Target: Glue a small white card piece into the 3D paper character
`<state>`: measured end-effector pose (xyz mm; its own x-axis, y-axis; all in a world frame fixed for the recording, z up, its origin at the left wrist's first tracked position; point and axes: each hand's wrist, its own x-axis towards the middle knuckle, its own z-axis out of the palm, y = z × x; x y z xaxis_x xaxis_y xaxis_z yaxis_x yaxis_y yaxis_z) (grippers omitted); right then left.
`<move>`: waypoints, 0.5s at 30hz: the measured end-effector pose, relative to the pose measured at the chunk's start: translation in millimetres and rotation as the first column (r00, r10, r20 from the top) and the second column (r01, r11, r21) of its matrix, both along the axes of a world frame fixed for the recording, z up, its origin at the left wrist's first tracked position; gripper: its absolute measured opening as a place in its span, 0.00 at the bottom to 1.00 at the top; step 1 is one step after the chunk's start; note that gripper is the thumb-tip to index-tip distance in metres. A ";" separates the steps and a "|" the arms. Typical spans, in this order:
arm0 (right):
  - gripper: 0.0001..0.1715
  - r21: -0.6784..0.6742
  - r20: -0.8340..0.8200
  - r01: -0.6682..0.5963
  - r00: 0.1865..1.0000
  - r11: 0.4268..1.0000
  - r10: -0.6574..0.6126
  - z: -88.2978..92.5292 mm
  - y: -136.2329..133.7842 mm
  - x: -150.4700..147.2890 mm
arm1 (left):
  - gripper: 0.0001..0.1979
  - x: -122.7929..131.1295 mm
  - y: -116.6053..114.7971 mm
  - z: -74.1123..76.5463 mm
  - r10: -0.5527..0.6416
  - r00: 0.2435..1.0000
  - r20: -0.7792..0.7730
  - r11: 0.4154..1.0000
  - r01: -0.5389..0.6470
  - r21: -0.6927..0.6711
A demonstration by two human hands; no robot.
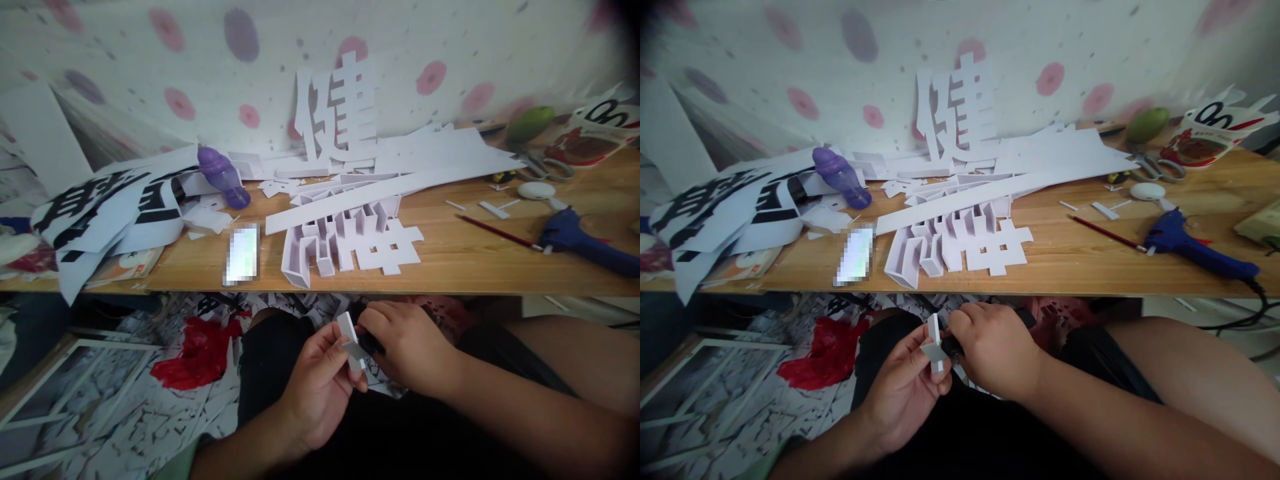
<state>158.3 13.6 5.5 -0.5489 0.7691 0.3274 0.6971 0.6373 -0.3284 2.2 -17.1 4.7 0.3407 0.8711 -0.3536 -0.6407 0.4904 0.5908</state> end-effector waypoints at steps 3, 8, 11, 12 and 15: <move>0.06 0.001 -0.002 0.007 1.000 1.000 -0.007 -0.3 1.3 -1.1 | 0.09 -0.1 -0.8 -0.8 -0.002 1.000 0.007 1.000 0.002 0.006; 0.07 -0.025 -0.003 0.018 1.000 1.000 -0.018 -0.6 2.8 -3.1 | 0.10 0.5 -1.2 -1.2 -0.022 1.000 0.011 0.999 0.022 0.028; 0.07 -0.058 -0.001 0.031 1.000 0.998 -0.031 -0.7 4.9 -3.2 | 0.10 1.0 -1.8 -1.6 -0.033 0.999 0.002 0.999 0.033 0.031; 0.07 -0.069 0.000 0.037 0.999 0.997 -0.037 -0.9 6.0 -2.9 | 0.10 1.3 -2.2 -1.7 -0.042 0.999 -0.003 0.999 0.042 0.030; 0.07 -0.103 0.004 0.062 0.998 0.993 -0.062 -2.2 10.3 -1.1 | 0.10 2.8 -3.8 -2.0 -0.075 0.997 -0.021 0.997 0.075 0.016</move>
<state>157.2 23.9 3.3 -0.4993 0.8313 0.2442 0.7344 0.5556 -0.3899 5.0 -20.9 2.7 0.3978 0.8493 -0.3471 -0.5902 0.5266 0.6119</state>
